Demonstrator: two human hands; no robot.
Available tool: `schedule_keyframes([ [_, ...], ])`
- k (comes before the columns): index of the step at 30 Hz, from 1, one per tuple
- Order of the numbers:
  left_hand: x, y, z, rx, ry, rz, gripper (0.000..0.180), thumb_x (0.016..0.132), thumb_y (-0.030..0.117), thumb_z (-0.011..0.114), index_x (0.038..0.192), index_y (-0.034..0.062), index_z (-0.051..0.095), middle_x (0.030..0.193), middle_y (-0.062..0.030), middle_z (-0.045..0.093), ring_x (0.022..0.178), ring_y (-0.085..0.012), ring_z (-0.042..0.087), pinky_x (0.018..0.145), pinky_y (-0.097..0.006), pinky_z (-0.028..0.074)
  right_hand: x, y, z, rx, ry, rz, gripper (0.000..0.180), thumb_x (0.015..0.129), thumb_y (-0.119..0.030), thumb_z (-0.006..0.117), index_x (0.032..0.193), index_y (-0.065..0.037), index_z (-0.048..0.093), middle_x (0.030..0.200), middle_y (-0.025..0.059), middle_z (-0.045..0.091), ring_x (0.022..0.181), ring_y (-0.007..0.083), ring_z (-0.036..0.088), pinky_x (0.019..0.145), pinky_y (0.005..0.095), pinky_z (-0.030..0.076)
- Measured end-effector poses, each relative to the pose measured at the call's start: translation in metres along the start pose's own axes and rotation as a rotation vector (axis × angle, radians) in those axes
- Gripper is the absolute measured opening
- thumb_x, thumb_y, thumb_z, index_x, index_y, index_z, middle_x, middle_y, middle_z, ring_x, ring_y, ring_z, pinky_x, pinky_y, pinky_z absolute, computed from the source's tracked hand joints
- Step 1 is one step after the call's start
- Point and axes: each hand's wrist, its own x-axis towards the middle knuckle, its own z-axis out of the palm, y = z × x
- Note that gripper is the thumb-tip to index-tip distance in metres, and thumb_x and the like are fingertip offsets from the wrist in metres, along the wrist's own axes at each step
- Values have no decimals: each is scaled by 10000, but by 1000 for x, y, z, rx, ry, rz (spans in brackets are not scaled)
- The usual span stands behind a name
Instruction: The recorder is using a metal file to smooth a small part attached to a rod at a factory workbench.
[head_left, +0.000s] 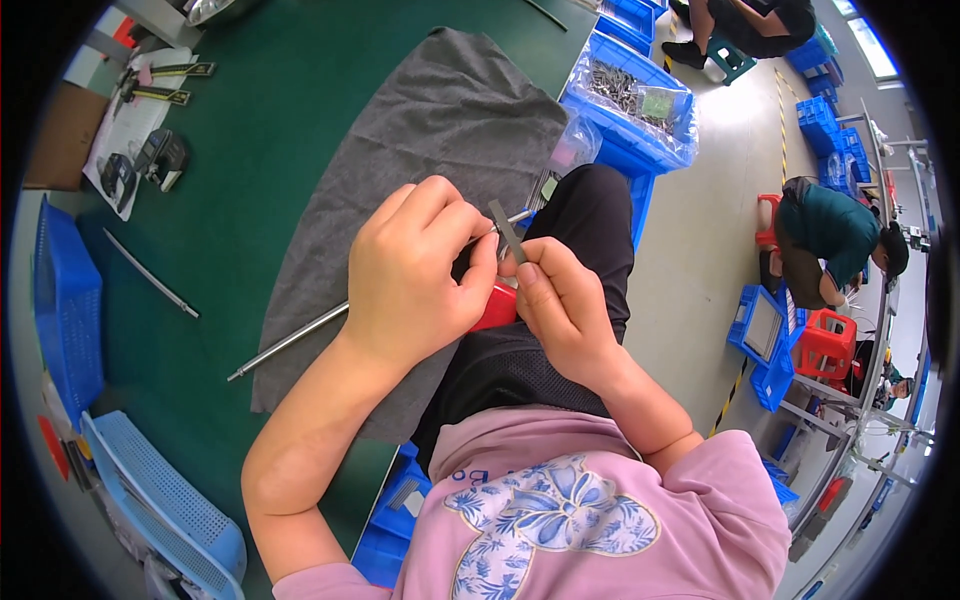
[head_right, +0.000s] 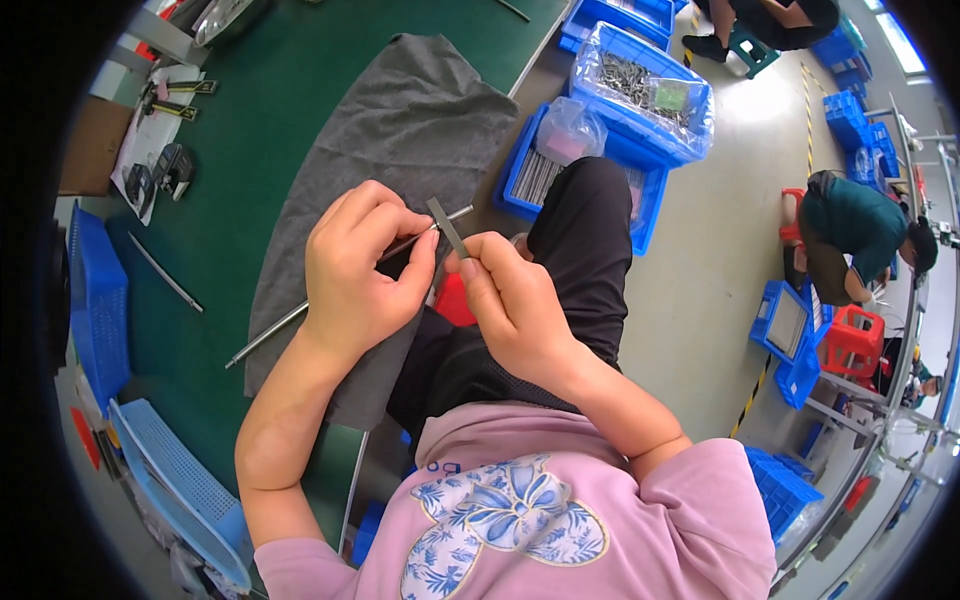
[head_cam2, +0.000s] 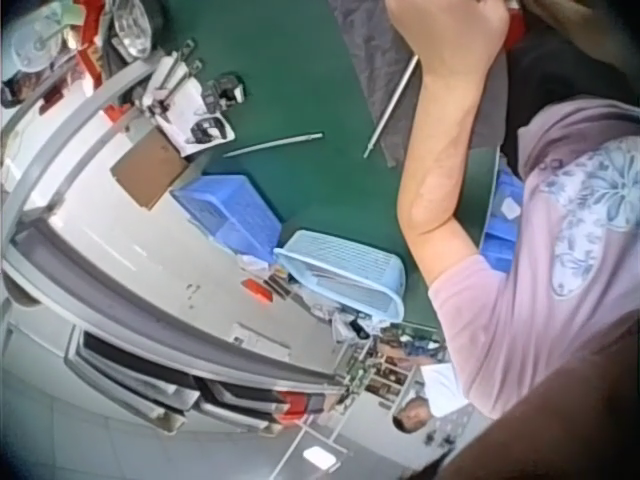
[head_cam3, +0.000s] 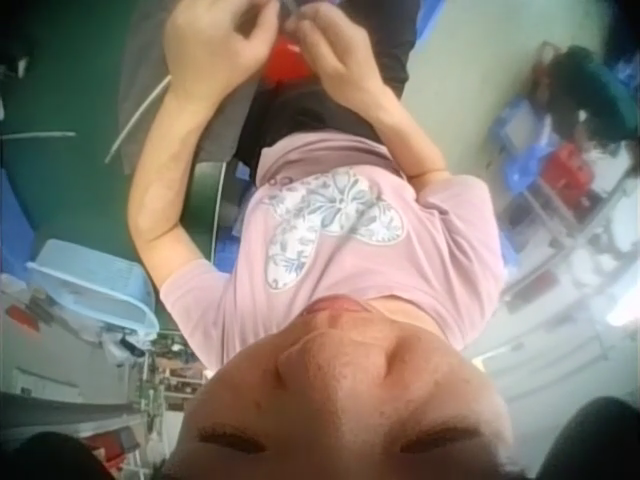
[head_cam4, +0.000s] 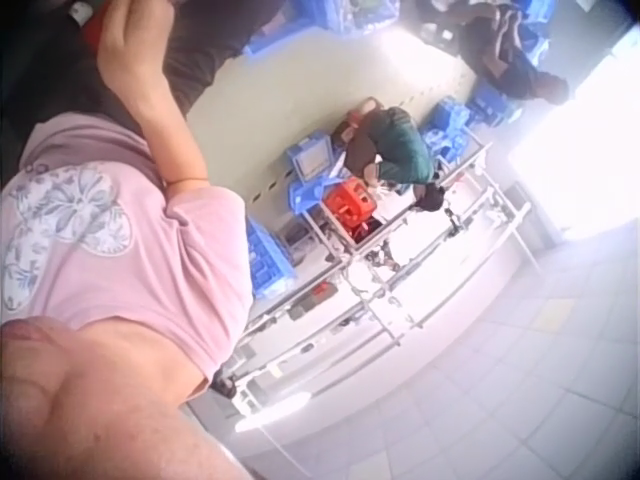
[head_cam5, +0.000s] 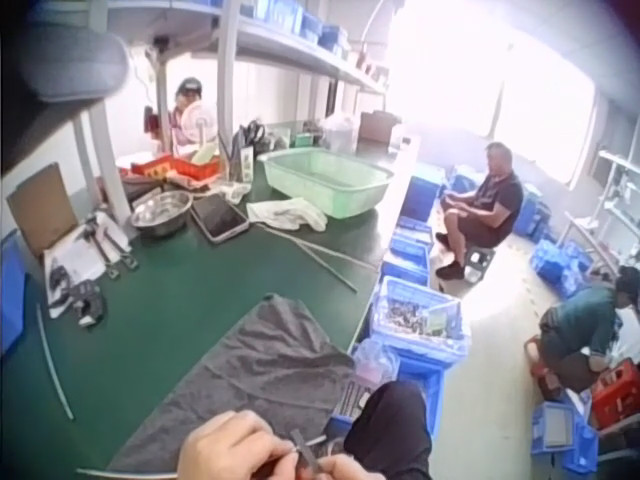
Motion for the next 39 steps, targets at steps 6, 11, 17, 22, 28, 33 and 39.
schedule_keyframes([
  [6,0,1,-1,13,-34,-42,124,664,16,687,687,51,570,716,-57,526,660,-243,554,560,-352,453,-2,0,7,-3,95,-78,310,929,4,485,1226,12,395,663,54,534,576,72,481,521,239,407],
  [11,-1,2,0,29,-39,-47,120,662,14,684,689,47,572,717,-59,525,655,-243,553,557,-354,450,-3,15,3,-122,246,-474,367,882,72,497,1244,20,464,729,95,570,603,109,546,591,241,480],
  [17,-1,3,0,31,-25,-52,120,661,12,685,684,44,571,718,-61,527,651,-242,553,554,-356,447,-6,17,-3,-389,210,-566,534,737,148,517,1247,-5,566,705,119,562,593,197,571,566,267,475],
  [22,-1,4,0,33,-18,-49,119,666,13,685,684,43,571,718,-62,526,649,-243,552,550,-356,444,-4,15,-1,-427,230,-603,565,724,141,537,1262,-30,573,708,106,554,583,198,552,542,285,466],
  [28,-1,5,1,37,-8,-56,117,679,17,687,686,41,574,712,-61,525,646,-242,547,547,-351,442,-5,18,1,-474,211,-567,579,724,130,546,1269,-64,575,686,88,522,558,208,530,518,298,455],
  [33,-2,4,0,41,-3,-53,110,682,19,689,690,38,581,710,-60,525,644,-240,542,548,-349,441,-9,8,2,-581,167,-490,484,797,165,497,1260,35,550,754,108,576,628,156,561,600,239,467],
  [39,-1,4,2,1,-19,-63,102,678,-13,679,691,26,586,713,-65,525,634,-245,532,547,-358,429,-5,7,3,-611,211,-526,516,756,169,502,1246,22,569,679,88,530,554,154,527,534,243,444],
])
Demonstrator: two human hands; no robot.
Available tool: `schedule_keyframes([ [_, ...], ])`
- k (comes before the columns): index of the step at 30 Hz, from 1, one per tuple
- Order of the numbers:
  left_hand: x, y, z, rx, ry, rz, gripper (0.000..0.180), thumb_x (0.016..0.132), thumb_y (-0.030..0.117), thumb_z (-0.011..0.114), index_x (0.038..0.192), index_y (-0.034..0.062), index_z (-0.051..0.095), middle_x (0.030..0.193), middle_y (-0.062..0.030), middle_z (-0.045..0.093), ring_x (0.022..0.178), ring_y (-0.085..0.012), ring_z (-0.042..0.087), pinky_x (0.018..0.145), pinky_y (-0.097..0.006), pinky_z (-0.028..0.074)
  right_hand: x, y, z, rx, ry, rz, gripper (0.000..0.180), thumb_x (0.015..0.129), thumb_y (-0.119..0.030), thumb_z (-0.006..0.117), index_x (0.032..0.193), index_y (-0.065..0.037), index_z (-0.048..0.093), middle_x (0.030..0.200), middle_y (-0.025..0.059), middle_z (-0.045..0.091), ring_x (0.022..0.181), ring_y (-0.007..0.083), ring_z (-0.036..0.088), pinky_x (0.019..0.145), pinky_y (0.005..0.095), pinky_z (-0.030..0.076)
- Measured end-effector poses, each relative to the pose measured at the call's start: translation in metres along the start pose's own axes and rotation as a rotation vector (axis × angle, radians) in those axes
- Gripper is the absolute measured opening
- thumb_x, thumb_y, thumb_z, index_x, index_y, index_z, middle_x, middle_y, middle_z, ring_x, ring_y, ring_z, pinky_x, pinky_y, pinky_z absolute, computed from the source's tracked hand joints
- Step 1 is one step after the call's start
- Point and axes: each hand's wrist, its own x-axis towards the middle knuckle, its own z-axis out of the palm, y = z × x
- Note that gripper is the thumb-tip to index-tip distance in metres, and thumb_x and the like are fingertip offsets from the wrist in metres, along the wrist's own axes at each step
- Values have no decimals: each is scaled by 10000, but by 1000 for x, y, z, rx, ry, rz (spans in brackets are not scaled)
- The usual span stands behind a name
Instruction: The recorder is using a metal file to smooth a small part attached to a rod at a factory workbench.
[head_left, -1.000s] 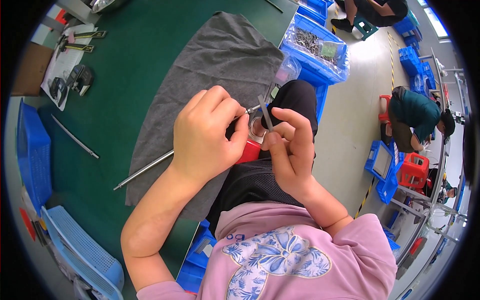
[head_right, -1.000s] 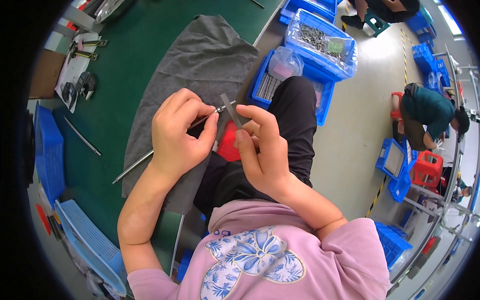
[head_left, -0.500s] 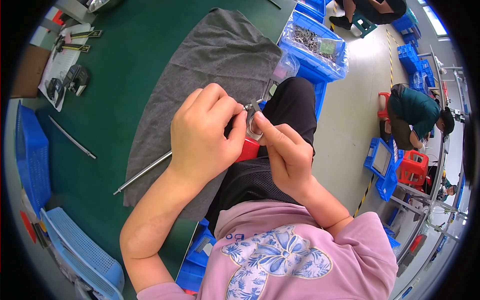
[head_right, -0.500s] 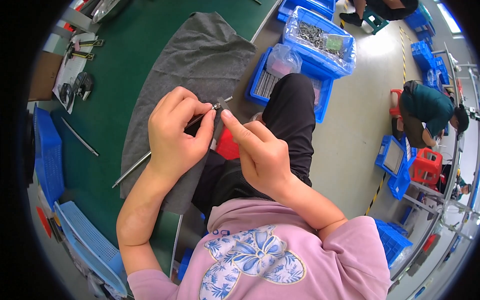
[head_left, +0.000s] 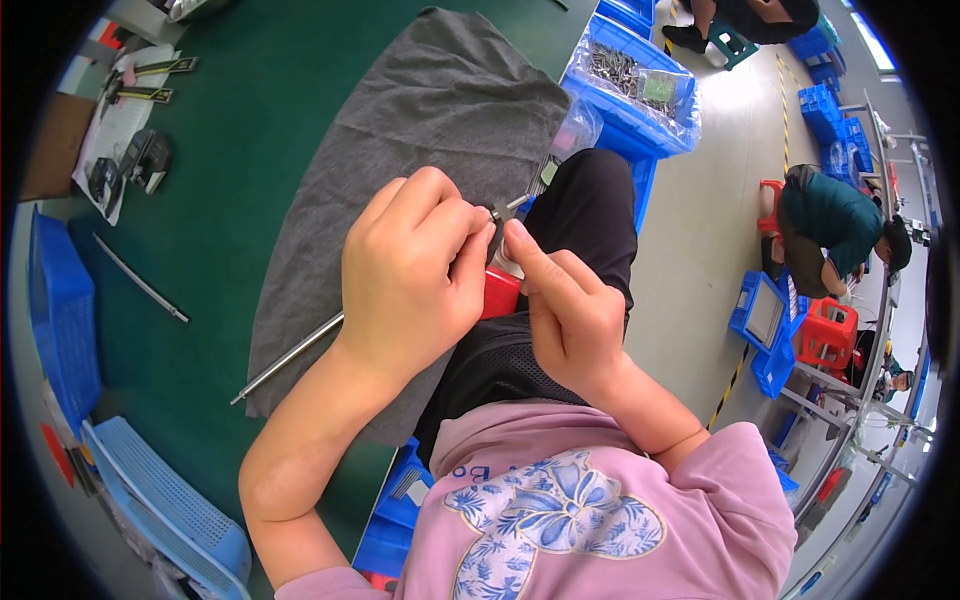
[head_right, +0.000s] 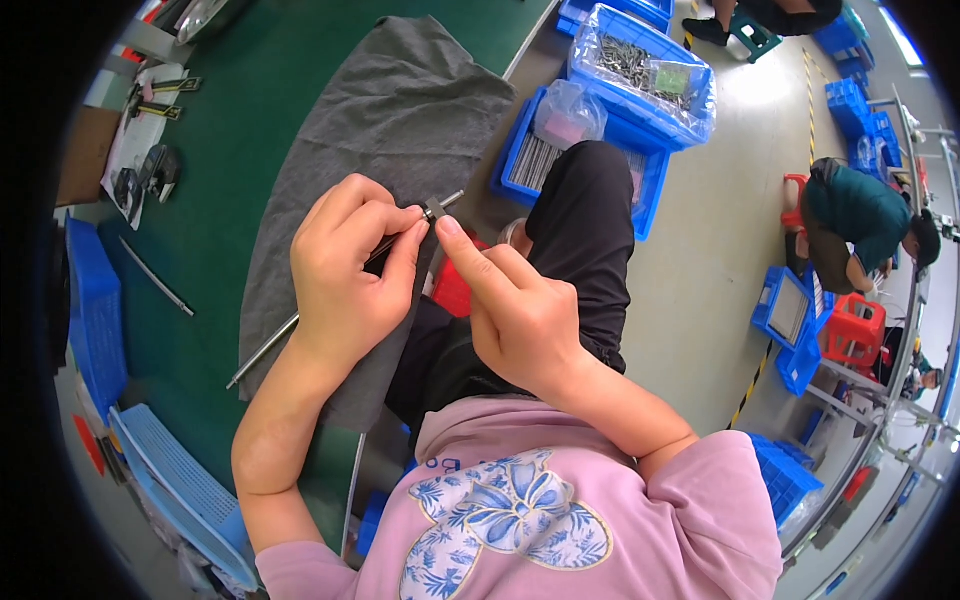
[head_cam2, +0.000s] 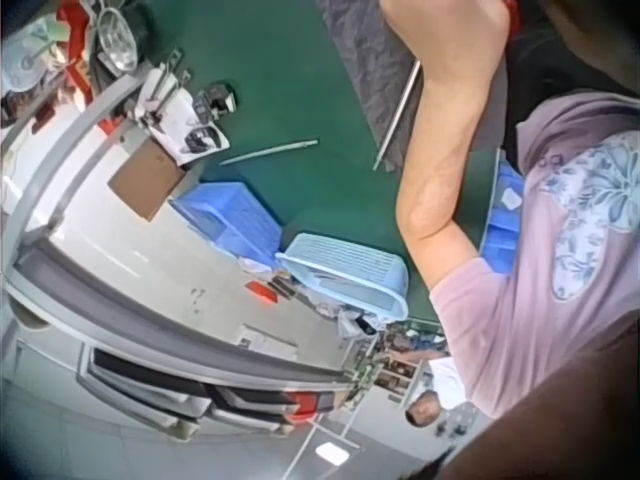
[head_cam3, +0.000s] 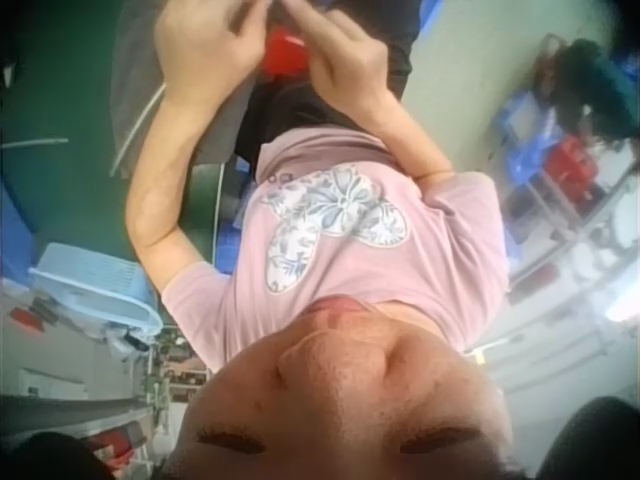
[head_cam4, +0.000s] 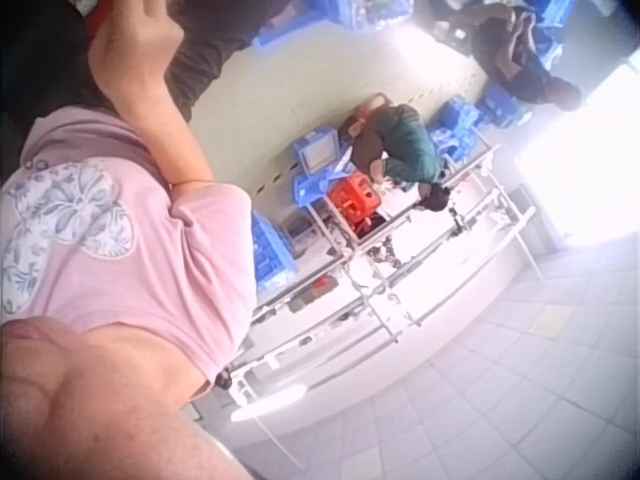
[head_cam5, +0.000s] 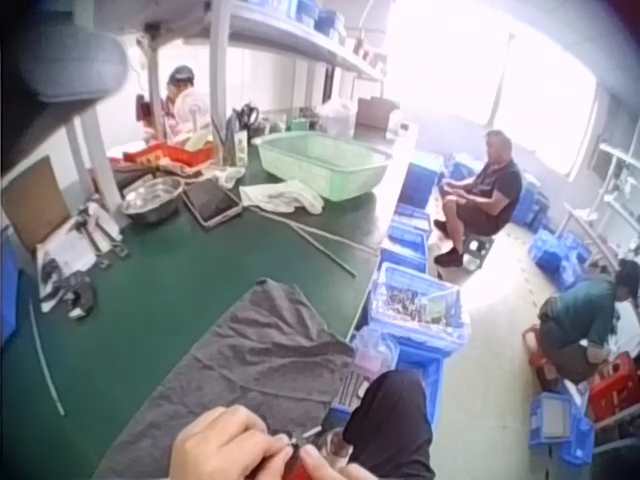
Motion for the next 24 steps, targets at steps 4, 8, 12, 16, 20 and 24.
schedule_keyframes([
  [4,1,1,-2,-43,-9,-37,108,672,-36,674,687,9,577,698,-73,516,627,-249,525,543,-352,418,13,-6,-2,-14,-34,7,537,720,173,502,1224,10,589,646,92,506,516,161,508,496,257,431],
  [8,-1,3,-1,-91,-19,-87,110,674,-47,667,675,3,569,682,-74,507,618,-248,519,539,-344,409,6,2,-4,-43,-18,-29,517,724,169,511,1209,12,598,638,95,503,505,163,500,485,262,424],
  [12,1,2,-4,-72,-19,-72,112,676,-51,663,671,5,566,681,-75,502,614,-248,514,536,-345,407,13,-3,-5,-16,-19,-21,544,703,120,541,1224,-31,593,641,78,495,480,186,498,449,289,417],
  [16,2,1,-2,-84,-12,-74,114,675,-52,663,673,7,565,677,-74,497,610,-248,508,533,-347,401,16,-4,-11,-9,-61,-13,508,740,166,510,1215,4,592,640,102,500,487,176,480,469,267,408],
  [20,1,2,-2,-85,-6,-83,120,673,-54,665,671,7,561,679,-74,496,608,-245,505,532,-346,398,21,-8,-14,-50,-91,-13,536,725,153,511,1227,-14,589,641,99,499,486,192,482,462,282,405],
  [24,0,4,-2,-97,-29,-99,125,673,-54,666,668,8,558,682,-74,493,606,-245,503,532,-346,398,19,-8,-19,-69,-114,-6,560,707,147,512,1233,-30,590,630,92,477,483,202,480,452,297,400],
])
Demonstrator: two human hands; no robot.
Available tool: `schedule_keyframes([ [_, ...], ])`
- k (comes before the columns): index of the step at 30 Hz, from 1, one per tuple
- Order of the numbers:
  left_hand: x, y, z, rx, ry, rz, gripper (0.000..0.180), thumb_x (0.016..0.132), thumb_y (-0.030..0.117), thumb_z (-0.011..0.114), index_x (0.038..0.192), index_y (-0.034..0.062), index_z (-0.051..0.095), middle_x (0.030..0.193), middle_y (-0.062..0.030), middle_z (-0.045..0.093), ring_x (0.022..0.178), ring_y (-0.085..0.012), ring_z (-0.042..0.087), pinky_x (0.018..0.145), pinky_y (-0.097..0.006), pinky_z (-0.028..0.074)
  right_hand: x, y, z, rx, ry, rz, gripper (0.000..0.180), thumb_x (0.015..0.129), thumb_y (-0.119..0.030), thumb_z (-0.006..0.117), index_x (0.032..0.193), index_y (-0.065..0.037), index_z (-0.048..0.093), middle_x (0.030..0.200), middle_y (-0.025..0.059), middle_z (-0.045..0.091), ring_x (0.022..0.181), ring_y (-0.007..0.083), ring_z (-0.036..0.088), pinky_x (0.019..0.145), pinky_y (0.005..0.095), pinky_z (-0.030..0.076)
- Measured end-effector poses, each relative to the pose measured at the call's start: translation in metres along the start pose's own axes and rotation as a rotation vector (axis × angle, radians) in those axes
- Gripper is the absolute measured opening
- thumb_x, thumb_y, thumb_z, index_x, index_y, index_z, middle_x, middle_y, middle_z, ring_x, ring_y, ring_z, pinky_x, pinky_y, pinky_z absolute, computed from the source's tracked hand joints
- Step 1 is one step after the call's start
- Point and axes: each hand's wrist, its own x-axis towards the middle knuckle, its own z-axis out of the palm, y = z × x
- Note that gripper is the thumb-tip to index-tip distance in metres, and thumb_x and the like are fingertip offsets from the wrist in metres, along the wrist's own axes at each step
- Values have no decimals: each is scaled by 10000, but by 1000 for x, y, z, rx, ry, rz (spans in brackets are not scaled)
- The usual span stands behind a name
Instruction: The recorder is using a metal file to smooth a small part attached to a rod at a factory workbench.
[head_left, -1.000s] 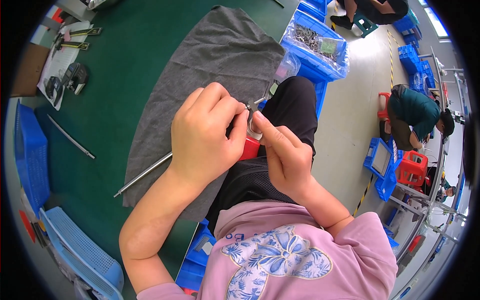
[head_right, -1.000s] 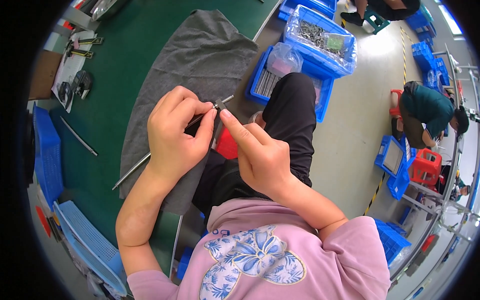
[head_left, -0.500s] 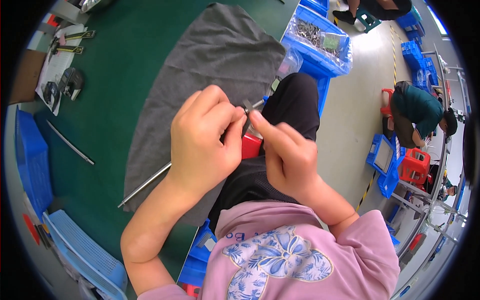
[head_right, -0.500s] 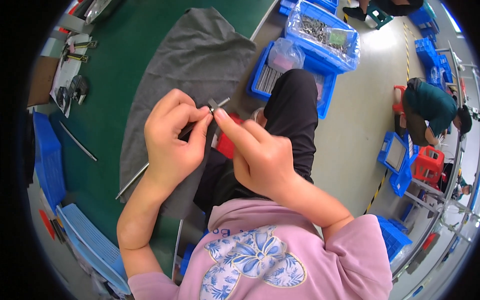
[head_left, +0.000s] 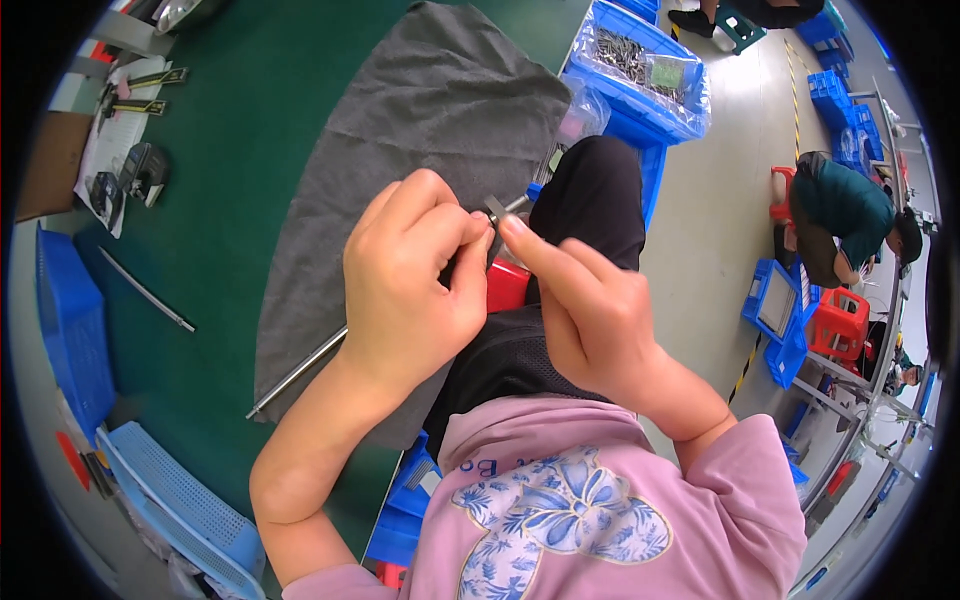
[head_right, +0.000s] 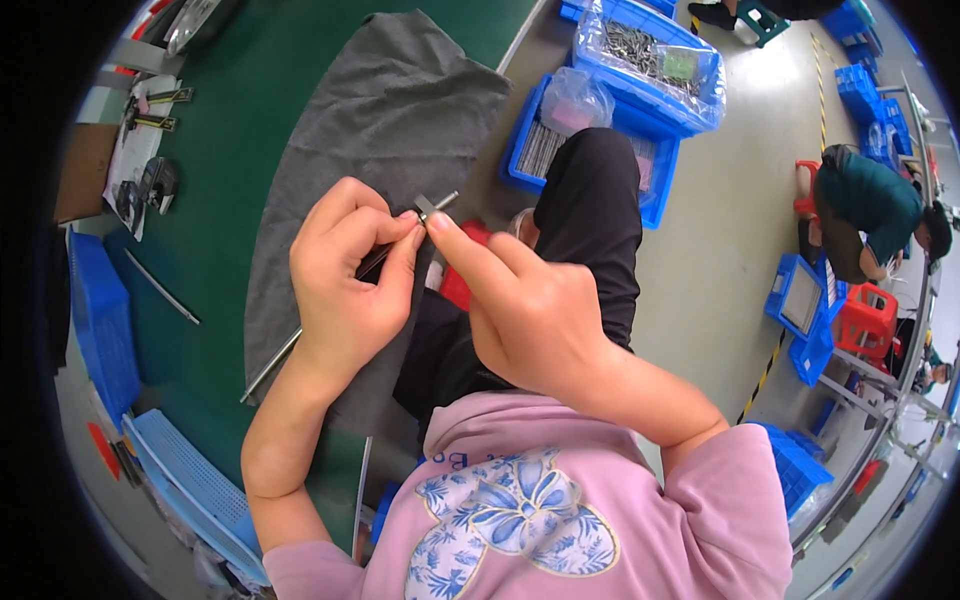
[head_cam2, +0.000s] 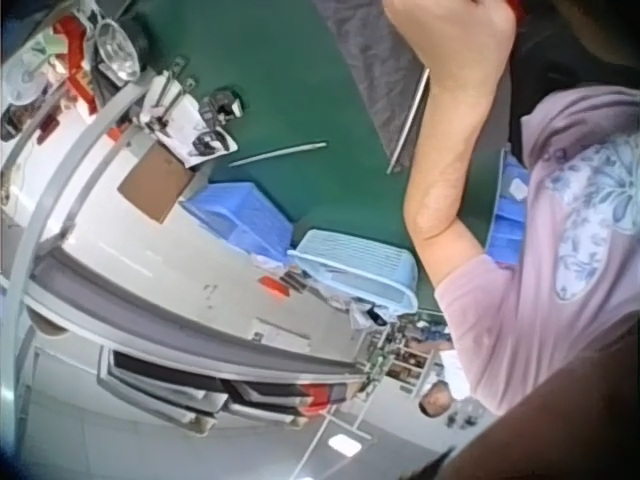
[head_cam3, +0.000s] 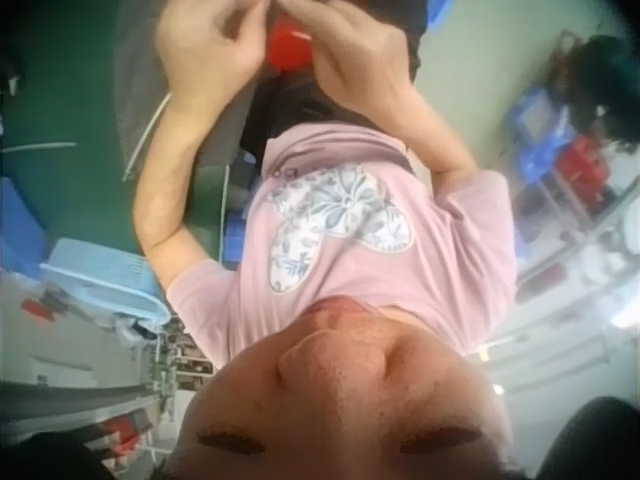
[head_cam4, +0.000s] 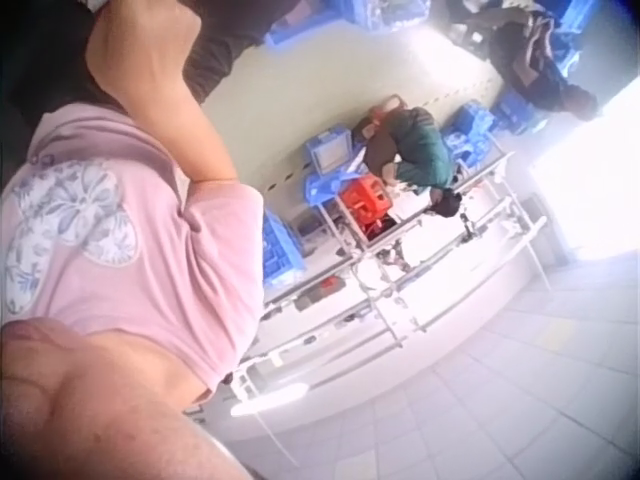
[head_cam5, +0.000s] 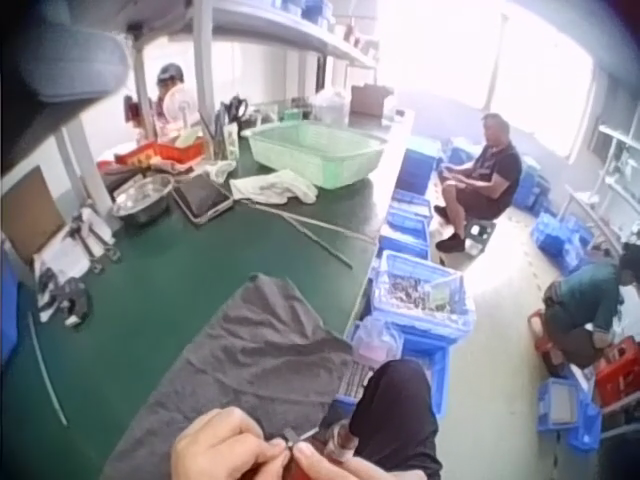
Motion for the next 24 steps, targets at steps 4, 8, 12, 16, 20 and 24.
schedule_keyframes([
  [4,0,-1,1,3,15,8,129,673,-54,666,666,9,554,681,-73,490,602,-242,500,532,-347,396,3,-1,2,-17,-4,2,564,701,142,516,1232,-32,591,629,87,480,477,206,476,442,305,392],
  [8,2,-1,-1,7,2,29,128,675,-57,662,667,8,552,679,-74,488,602,-241,501,531,-347,393,4,0,0,-43,-19,-3,565,695,137,518,1227,-38,596,625,89,473,480,218,480,443,314,391],
  [12,1,-1,-2,13,-2,16,127,678,-56,664,668,5,554,678,-75,488,603,-242,504,529,-348,393,21,13,-5,-3,19,-32,467,780,122,496,1211,-23,598,800,120,620,546,187,542,499,286,426],
  [16,0,-2,0,1,13,7,129,681,-53,669,666,1,552,677,-80,486,601,-245,505,527,-350,392,9,17,-13,109,58,19,442,788,99,503,1206,-22,583,899,139,652,624,193,597,562,286,475],
  [20,1,-1,0,6,17,25,131,681,-49,671,666,2,551,677,-81,486,603,-245,508,529,-351,393,2,11,-9,164,48,54,460,781,109,496,1214,-22,581,851,120,643,606,184,585,559,282,477],
  [24,1,-2,-1,16,22,32,128,681,-41,674,668,5,555,679,-80,488,607,-245,511,532,-353,396,2,8,-11,135,-85,48,401,863,93,457,1233,-6,578,946,115,676,601,140,579,570,232,468],
])
